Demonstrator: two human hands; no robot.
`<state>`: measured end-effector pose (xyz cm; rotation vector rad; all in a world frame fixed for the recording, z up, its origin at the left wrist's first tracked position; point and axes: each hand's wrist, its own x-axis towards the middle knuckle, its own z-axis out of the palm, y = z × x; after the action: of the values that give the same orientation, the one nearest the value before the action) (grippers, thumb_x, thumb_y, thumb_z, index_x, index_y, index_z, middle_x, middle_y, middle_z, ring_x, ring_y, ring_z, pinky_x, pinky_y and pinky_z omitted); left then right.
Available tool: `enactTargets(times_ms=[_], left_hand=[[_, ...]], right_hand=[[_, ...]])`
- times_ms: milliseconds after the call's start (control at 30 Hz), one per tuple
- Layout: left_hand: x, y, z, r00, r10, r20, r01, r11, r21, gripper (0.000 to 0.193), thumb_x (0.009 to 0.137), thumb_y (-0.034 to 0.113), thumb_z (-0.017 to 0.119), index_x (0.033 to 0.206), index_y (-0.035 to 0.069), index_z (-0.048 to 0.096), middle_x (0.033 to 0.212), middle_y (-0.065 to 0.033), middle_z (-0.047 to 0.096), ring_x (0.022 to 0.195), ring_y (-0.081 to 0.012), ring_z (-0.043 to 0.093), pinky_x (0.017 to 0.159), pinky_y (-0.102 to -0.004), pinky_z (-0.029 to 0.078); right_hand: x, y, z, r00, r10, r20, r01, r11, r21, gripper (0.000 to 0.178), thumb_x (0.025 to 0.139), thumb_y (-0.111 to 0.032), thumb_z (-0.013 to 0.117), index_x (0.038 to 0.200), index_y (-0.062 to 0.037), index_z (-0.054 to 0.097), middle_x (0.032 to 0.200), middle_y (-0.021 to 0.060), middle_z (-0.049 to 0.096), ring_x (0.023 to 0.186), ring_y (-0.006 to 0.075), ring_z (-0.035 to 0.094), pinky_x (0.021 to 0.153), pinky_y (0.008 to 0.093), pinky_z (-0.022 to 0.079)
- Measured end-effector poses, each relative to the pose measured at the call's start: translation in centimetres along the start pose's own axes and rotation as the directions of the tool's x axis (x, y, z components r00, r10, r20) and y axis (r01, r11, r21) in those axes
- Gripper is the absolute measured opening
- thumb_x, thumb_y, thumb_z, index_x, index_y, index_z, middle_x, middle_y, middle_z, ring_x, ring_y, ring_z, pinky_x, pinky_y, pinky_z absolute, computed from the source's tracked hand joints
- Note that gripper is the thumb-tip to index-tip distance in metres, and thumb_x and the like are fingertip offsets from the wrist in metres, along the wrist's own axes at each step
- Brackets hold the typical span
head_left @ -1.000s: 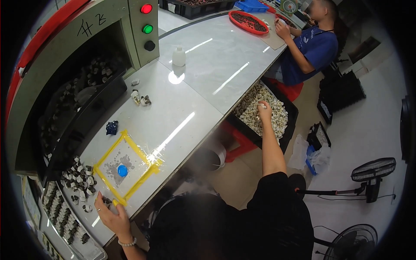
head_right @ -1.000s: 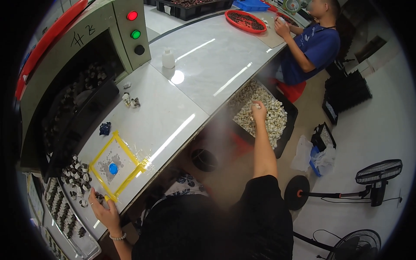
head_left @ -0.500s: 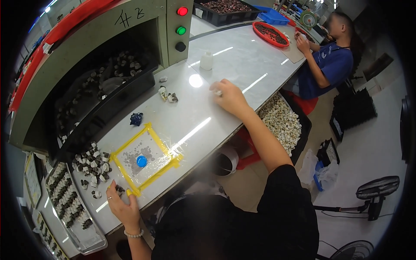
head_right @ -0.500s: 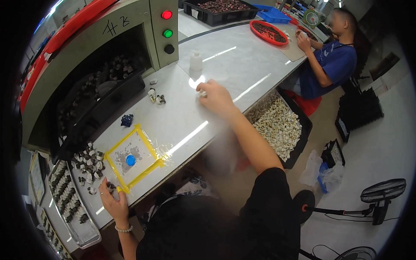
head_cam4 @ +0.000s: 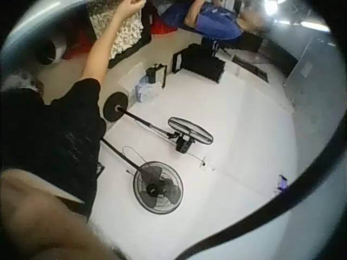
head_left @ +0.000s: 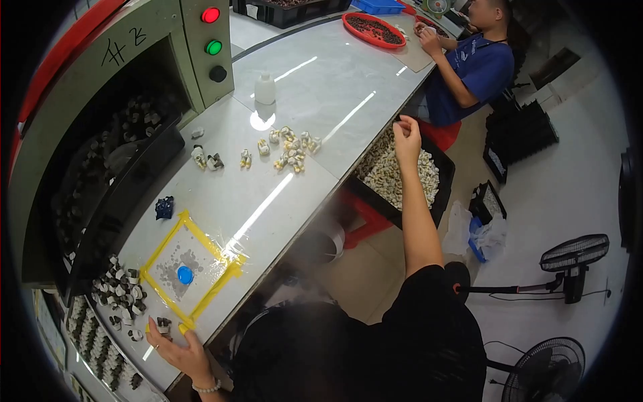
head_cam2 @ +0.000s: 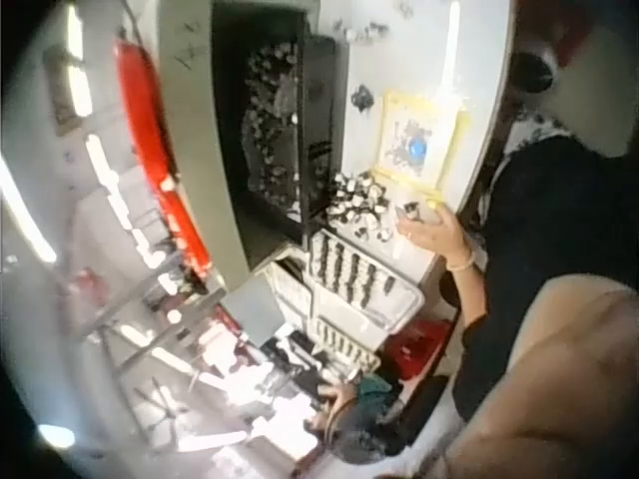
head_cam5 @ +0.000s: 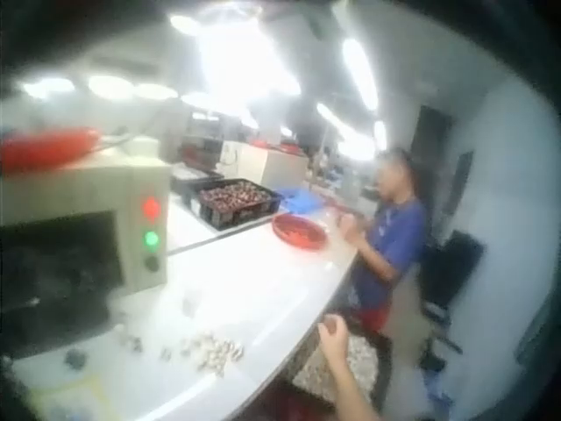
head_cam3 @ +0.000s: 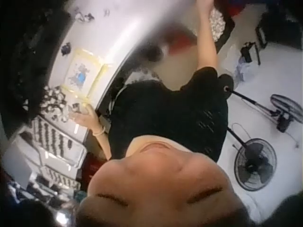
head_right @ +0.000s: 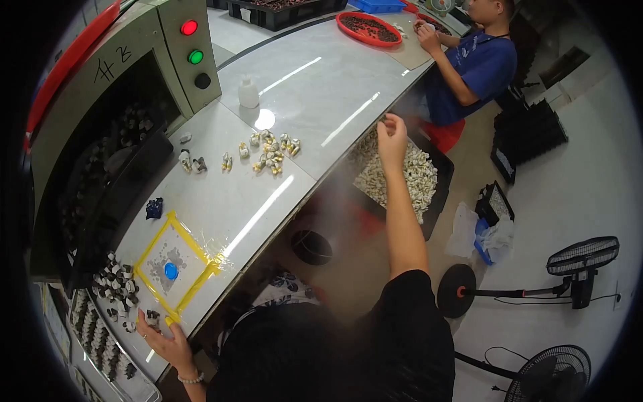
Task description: The person assembles small industrial components by hand at a workbench, sorting plastic pieces into a tray using an assembly jig.
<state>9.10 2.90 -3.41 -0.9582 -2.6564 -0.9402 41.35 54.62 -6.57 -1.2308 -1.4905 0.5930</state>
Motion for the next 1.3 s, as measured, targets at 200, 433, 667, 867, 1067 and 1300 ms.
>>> enactTargets(times_ms=[200,433,667,867,1067,1300], left_hand=[[0.5,0.4,0.2,0.999,0.035,0.0,-0.035,0.997,0.07,0.067,0.072,0.003,0.057,0.135,-0.005,0.035,0.13,-0.0267,0.042,0.124,-0.0442,0.036,0.104,-0.0465,0.029],[0.3,1.0,-0.1,1.0,0.003,0.003,-0.003,0.995,0.099,0.067,0.072,0.008,0.062,0.133,-0.005,0.037,0.124,-0.026,0.046,0.119,-0.0429,0.04,0.102,-0.0464,0.031],[0.8,0.8,0.1,0.996,0.078,0.031,-0.082,0.987,0.138,0.069,0.07,0.013,0.065,0.131,-0.005,0.04,0.122,-0.0247,0.048,0.114,-0.04,0.044,0.097,-0.0463,0.035],[0.5,0.6,-0.1,0.997,0.082,-0.007,-0.08,0.982,0.168,0.067,0.069,0.013,0.066,0.129,-0.003,0.042,0.12,-0.0237,0.049,0.107,-0.0383,0.048,0.092,-0.0455,0.038],[0.7,1.1,-0.2,0.996,0.092,-0.005,-0.09,0.983,0.162,0.069,0.067,0.014,0.067,0.129,-0.002,0.043,0.119,-0.0223,0.048,0.101,-0.0358,0.049,0.087,-0.0442,0.039],[0.6,1.2,-0.4,0.996,0.081,-0.026,-0.076,0.984,0.161,0.07,0.066,0.015,0.067,0.129,-0.001,0.043,0.117,-0.0209,0.049,0.099,-0.0346,0.05,0.085,-0.0437,0.04]], right_hand=[[1.3,20.2,2.0,0.798,0.594,0.103,-0.329,0.572,-0.752,0.071,0.082,-0.033,0.054,0.142,-0.0044,0.03,0.13,0.0334,0.044,0.123,0.0487,0.041,0.103,0.0461,0.036],[-1.6,23.6,3.8,0.984,0.11,0.139,0.008,0.755,-0.656,0.065,0.085,-0.046,0.054,0.133,-0.0062,0.039,0.111,0.0351,0.05,0.1,0.0491,0.053,0.085,0.0531,0.044],[-1.3,25.5,1.8,0.97,0.131,0.205,-0.065,0.951,-0.303,0.065,0.087,-0.041,0.056,0.127,0.0052,0.035,0.113,0.0263,0.053,0.102,0.0362,0.055,0.087,0.0423,0.043],[-2.8,21.9,4.6,0.969,0.182,0.169,-0.167,0.981,-0.104,0.049,0.089,-0.028,0.057,0.118,0.0077,0.043,0.11,0.0213,0.058,0.096,0.0294,0.057,0.084,0.0374,0.046],[-3.7,17.5,3.1,0.953,0.234,0.193,-0.169,0.938,-0.301,0.038,0.09,-0.02,0.049,0.122,0.0003,0.052,0.109,0.0253,0.063,0.1,0.0383,0.061,0.082,0.0417,0.047],[-3.6,17.9,3.1,0.954,0.245,0.173,-0.119,0.838,-0.532,0.04,0.087,-0.017,0.054,0.122,0.002,0.054,0.112,0.0246,0.062,0.104,0.0418,0.059,0.085,0.0433,0.046]])
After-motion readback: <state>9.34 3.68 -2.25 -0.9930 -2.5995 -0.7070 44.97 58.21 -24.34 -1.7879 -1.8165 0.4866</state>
